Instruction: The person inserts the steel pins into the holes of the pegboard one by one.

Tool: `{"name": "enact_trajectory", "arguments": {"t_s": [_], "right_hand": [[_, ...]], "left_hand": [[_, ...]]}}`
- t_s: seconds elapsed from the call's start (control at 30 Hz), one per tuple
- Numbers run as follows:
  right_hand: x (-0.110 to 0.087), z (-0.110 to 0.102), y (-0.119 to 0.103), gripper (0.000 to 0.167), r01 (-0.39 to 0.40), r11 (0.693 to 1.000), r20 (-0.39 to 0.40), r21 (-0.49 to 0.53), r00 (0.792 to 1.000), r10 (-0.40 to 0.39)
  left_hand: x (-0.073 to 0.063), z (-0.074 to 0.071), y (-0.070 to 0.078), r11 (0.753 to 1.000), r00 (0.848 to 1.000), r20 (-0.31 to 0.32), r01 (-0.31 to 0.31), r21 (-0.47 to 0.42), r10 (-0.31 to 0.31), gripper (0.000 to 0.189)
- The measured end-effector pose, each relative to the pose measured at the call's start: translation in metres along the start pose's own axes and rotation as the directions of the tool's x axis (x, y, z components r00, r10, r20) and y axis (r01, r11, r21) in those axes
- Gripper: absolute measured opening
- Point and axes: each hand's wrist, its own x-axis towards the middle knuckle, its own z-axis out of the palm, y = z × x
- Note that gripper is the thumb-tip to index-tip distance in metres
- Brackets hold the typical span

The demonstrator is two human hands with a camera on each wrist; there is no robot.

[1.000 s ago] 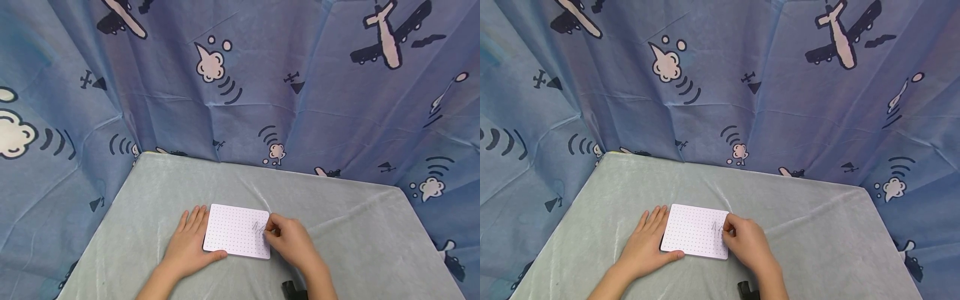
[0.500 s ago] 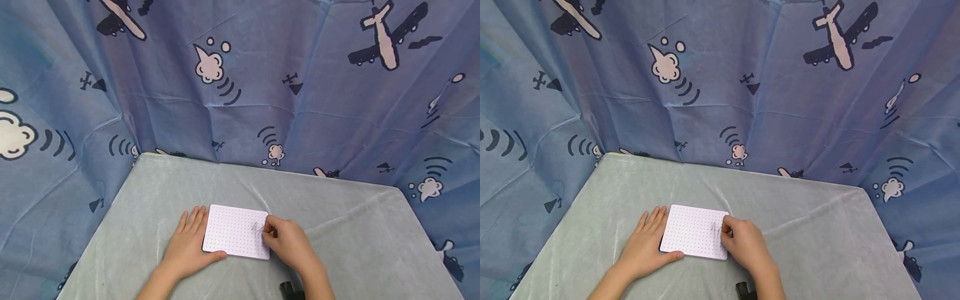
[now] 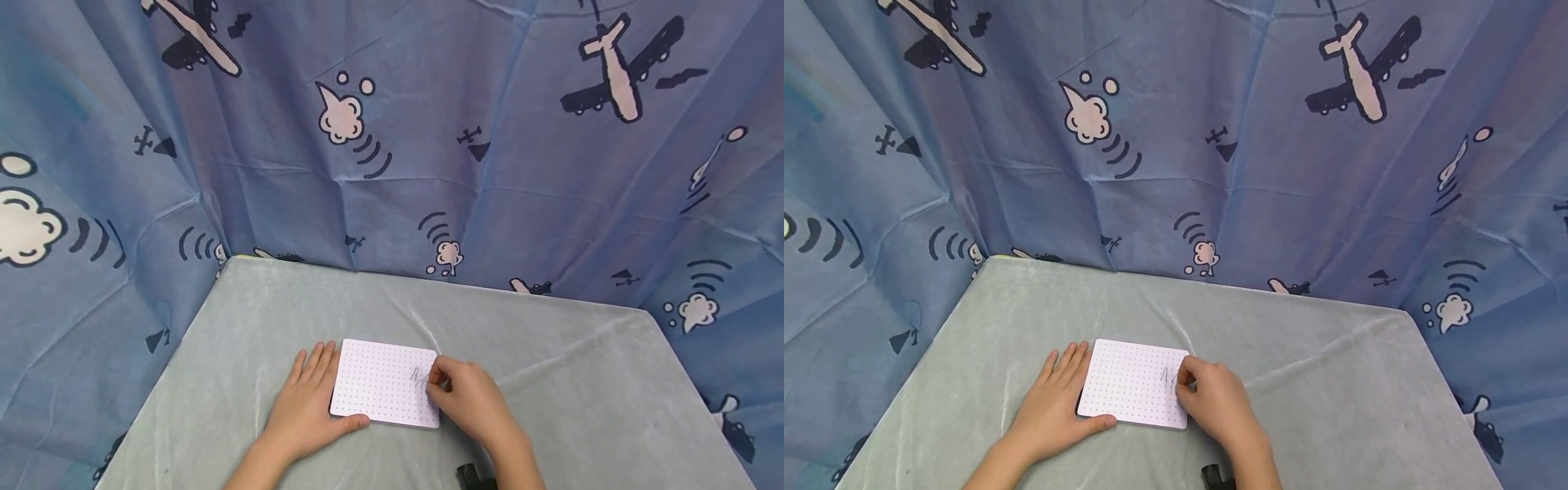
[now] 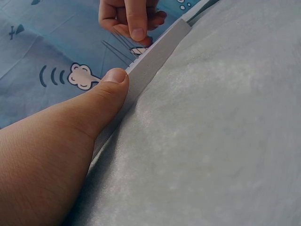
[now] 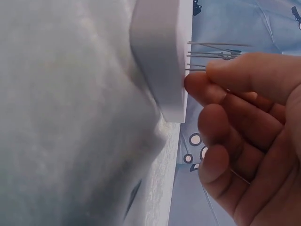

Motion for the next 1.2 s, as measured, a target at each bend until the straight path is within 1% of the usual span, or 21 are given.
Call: {"name": "enact_trajectory", "arguments": {"t_s": [0.3, 0.4, 0.5, 0.63, 0.77, 1.0, 1.2], "right_hand": [[-0.001, -0.003, 0.007, 0.028, -0.008, 1.000, 0.009, -0.002, 1.000, 0.008], [-0.001, -0.005, 0.009, 0.022, -0.043, 0.998, 0.020, -0.044, 0.999, 0.044], [-0.002, -0.007, 0.013, 0.017, -0.093, 0.991, 0.036, -0.101, 0.995, 0.098], [-0.003, -0.012, 0.018, 0.015, -0.147, 0.977, 0.044, -0.152, 0.987, 0.156], [-0.003, -0.015, 0.021, 0.014, -0.183, 0.967, 0.050, -0.179, 0.979, 0.195], [-0.005, -0.018, 0.023, 0.014, -0.237, 0.942, 0.098, -0.237, 0.959, 0.266], [-0.006, -0.019, 0.023, 0.016, -0.255, 0.938, 0.125, -0.234, 0.949, 0.289]], "left_hand": [[0.000, 0.000, 0.001, 1.000, 1.000, -0.001, 0.002, 0.003, -0.002, 0.134], [0.000, 0.000, 0.001, 1.000, 1.000, 0.000, -0.001, 0.010, 0.001, 0.134], [-0.001, 0.000, 0.001, 1.000, 1.000, 0.001, -0.002, 0.008, 0.002, 0.134], [-0.001, 0.000, 0.001, 1.000, 1.000, -0.002, 0.000, 0.005, 0.000, 0.134], [-0.001, 0.000, 0.000, 1.000, 1.000, -0.009, -0.003, 0.005, 0.003, 0.134], [0.000, -0.001, 0.000, 1.000, 1.000, -0.011, -0.004, 0.008, 0.004, 0.134], [-0.001, 0.000, 0.001, 1.000, 1.000, -0.008, -0.002, 0.006, 0.002, 0.134]]}}
